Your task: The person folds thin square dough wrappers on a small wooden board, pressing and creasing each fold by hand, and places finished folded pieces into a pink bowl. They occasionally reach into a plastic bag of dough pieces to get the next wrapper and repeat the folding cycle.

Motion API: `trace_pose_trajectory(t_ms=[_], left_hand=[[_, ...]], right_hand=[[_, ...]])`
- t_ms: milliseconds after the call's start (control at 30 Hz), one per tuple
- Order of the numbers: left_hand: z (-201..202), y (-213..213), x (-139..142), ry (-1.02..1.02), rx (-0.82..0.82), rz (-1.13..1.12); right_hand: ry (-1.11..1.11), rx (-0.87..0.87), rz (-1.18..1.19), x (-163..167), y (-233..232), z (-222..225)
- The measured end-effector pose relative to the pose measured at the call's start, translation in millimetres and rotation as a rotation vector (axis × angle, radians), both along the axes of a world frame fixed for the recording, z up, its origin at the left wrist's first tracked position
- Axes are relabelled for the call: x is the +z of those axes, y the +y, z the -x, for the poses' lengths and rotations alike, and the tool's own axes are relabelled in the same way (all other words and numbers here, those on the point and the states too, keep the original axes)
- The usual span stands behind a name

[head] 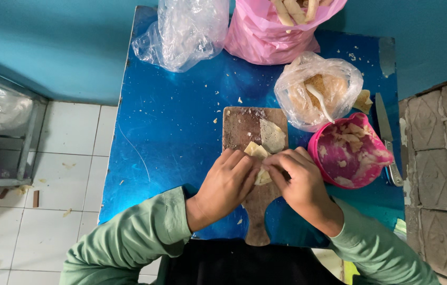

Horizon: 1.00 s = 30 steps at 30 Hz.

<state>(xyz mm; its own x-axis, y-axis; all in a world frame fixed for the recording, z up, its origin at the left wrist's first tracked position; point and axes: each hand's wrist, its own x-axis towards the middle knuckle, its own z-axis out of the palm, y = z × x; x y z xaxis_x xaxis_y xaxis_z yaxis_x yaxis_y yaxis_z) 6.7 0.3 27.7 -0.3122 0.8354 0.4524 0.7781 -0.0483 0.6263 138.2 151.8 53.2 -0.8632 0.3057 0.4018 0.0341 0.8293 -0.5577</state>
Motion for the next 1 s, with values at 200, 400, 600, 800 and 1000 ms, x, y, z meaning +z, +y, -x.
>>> trace_pose_trajectory(t_ms=[200, 400, 600, 800, 1000], left_hand=[[5, -1, 12, 0.032, -0.076, 0.044], [21, -7, 21, 0.009, -0.250, 0.112], [18, 1, 14, -0.020, -0.186, 0.096], [9, 11, 9, -0.017, -0.109, 0.043], [9, 18, 13, 0.005, -0.073, 0.095]], right_hand=[[-0.078, -0.013, -0.120, 3, 1, -2], [-0.137, 0.067, -0.200, 15, 6, -11], [-0.173, 0.096, -0.160, 17, 8, -11], [-0.147, -0.009, -0.062, -2, 6, -9], [-0.149, -0.060, 0.063, -13, 11, -9]])
